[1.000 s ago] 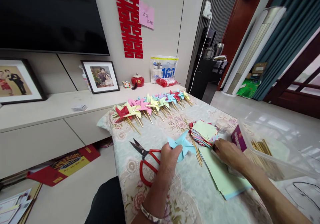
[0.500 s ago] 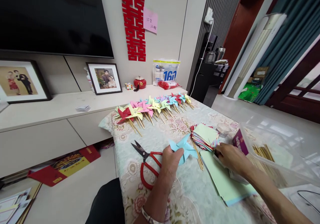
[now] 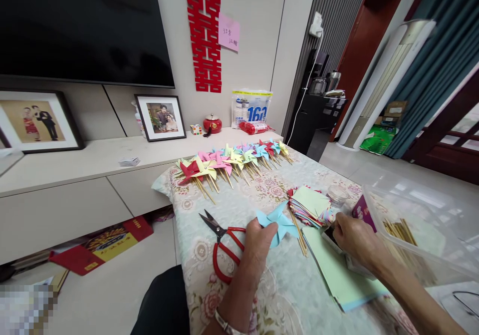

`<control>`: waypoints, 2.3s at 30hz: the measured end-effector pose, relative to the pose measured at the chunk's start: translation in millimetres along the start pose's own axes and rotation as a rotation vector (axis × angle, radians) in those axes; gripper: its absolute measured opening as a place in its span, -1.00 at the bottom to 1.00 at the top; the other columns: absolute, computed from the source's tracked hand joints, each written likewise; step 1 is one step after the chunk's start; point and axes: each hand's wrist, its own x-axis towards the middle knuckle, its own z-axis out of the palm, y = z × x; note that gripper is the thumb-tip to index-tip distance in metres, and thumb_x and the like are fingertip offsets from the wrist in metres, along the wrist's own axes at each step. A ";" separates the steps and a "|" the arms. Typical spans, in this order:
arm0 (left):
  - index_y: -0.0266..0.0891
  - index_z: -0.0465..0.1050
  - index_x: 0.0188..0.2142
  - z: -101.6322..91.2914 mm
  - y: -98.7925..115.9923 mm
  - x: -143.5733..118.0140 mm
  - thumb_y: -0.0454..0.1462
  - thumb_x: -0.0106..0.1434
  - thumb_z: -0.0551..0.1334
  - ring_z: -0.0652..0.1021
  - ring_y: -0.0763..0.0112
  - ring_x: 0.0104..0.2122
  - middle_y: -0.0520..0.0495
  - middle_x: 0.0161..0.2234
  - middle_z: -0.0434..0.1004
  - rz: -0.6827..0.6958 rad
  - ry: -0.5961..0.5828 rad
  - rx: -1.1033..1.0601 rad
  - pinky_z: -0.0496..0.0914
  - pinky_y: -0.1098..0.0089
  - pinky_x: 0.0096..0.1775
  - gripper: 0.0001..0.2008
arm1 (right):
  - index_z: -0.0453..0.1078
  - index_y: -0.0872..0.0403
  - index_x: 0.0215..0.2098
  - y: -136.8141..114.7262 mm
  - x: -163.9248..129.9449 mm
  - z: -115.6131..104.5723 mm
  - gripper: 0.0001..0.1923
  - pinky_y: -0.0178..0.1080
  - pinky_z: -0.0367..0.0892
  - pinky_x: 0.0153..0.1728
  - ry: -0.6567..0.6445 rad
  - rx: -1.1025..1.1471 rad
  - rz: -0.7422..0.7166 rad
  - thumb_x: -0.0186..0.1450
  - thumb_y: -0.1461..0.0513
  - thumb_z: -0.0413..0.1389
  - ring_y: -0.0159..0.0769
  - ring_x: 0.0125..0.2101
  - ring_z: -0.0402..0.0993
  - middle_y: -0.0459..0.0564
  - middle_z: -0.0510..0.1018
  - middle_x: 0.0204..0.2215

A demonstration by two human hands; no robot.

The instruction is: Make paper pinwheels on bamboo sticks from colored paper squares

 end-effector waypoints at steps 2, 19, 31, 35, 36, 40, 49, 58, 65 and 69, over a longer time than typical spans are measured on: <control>-0.27 0.40 -0.58 -0.5 -0.4 -0.6 -0.26 -0.13 0.29 0.21 0.53 -0.61 0.12 -0.65 0.27 -0.004 -0.005 -0.012 0.13 0.47 -0.54 -0.88 | 0.26 0.04 -0.51 -0.8 -2.4 -3.4 -0.82 -0.22 -0.04 -0.50 0.022 0.043 0.012 0.22 0.37 -0.02 -0.25 -0.58 0.37 0.04 0.50 -0.60; -0.23 0.51 -0.50 0.9 6.6 -5.2 -0.22 -0.05 0.40 0.45 0.38 -0.50 0.05 -0.59 0.47 -0.020 -0.197 -0.389 0.37 0.38 -0.32 -0.85 | 0.13 -0.05 -0.59 -118.8 15.2 9.2 -0.84 -0.30 0.25 -0.58 0.159 1.184 0.094 0.07 0.17 0.05 -0.30 -0.65 0.39 -0.13 0.44 -0.71; -0.25 0.54 -0.42 9.2 7.7 -12.3 -0.24 -0.05 0.39 0.55 0.25 -0.35 -0.02 -0.50 0.57 -0.057 -0.243 -0.381 0.38 0.35 -0.22 -0.83 | 0.13 -0.02 -0.54 -115.6 2.5 34.0 -0.85 -0.28 0.19 -0.53 0.401 0.894 -0.033 0.18 0.20 -0.01 -0.29 -0.60 0.34 -0.08 0.46 -0.62; -0.24 0.52 -0.43 6.7 2.0 -7.9 -0.26 -0.06 0.41 0.51 0.32 -0.40 0.02 -0.53 0.53 -0.067 -0.235 -0.433 0.37 0.37 -0.25 -0.83 | 0.17 -0.02 -0.53 -118.0 1.5 34.4 -0.90 -0.29 0.19 -0.54 0.410 0.883 -0.025 0.15 0.21 -0.03 -0.29 -0.62 0.35 -0.08 0.47 -0.63; -0.25 0.52 -0.44 6.0 0.7 -6.7 -0.26 -0.07 0.41 0.49 0.34 -0.42 0.02 -0.53 0.52 -0.072 -0.222 -0.442 0.36 0.38 -0.26 -0.83 | 0.19 -0.01 -0.52 -118.5 1.1 33.9 -0.91 -0.29 0.19 -0.54 0.401 0.903 -0.024 0.14 0.20 -0.02 -0.30 -0.61 0.35 -0.08 0.48 -0.62; -0.27 0.54 -0.45 4.3 -1.9 -4.2 -0.27 -0.04 0.40 0.43 0.41 -0.46 0.03 -0.53 0.50 -0.076 -0.217 -0.458 0.35 0.40 -0.28 -0.86 | 0.26 0.00 -0.52 -118.3 -0.2 31.1 -0.92 -0.29 0.23 -0.52 0.343 0.993 -0.001 0.10 0.20 0.00 -0.29 -0.60 0.37 -0.09 0.50 -0.61; -0.24 0.49 -0.51 1.0 -5.4 -2.2 -0.26 -0.04 0.41 0.31 0.46 -0.56 0.07 -0.60 0.40 -0.090 -0.201 -0.450 0.25 0.41 -0.41 -0.86 | 0.35 0.02 -0.58 -117.7 -2.7 16.3 -0.91 -0.30 0.28 -0.51 0.163 1.291 0.070 0.06 0.22 0.07 -0.29 -0.59 0.41 -0.14 0.50 -0.66; -0.23 0.47 -0.50 1.3 0.3 -4.2 -0.21 -0.04 0.40 0.43 0.37 -0.50 0.04 -0.59 0.45 -0.109 -0.222 -0.398 0.31 0.39 -0.38 -0.82 | 0.36 0.03 -0.62 -116.1 4.8 19.5 -0.91 -0.32 0.22 -0.57 -0.002 1.658 0.158 -0.08 0.26 0.22 -0.35 -0.65 0.31 -0.15 0.49 -0.71; -0.23 0.44 -0.49 1.6 3.9 -7.9 -0.22 0.00 0.39 0.55 0.23 -0.40 -0.01 -0.58 0.50 -0.117 -0.264 -0.375 0.39 0.34 -0.31 -0.82 | 0.39 0.05 -0.58 -112.6 4.5 22.9 -0.80 -0.32 0.24 -0.56 -0.100 1.722 0.178 -0.07 0.21 0.34 -0.36 -0.62 0.32 -0.14 0.50 -0.67; -0.24 0.46 -0.48 1.5 3.8 -7.2 -0.24 -0.01 0.40 0.56 0.25 -0.42 0.00 -0.58 0.50 -0.116 -0.251 -0.386 0.41 0.33 -0.30 -0.84 | 0.41 0.08 -0.57 -111.6 3.8 22.8 -0.76 -0.36 0.22 -0.58 -0.163 1.815 0.197 -0.04 0.17 0.37 -0.41 -0.62 0.32 -0.13 0.50 -0.67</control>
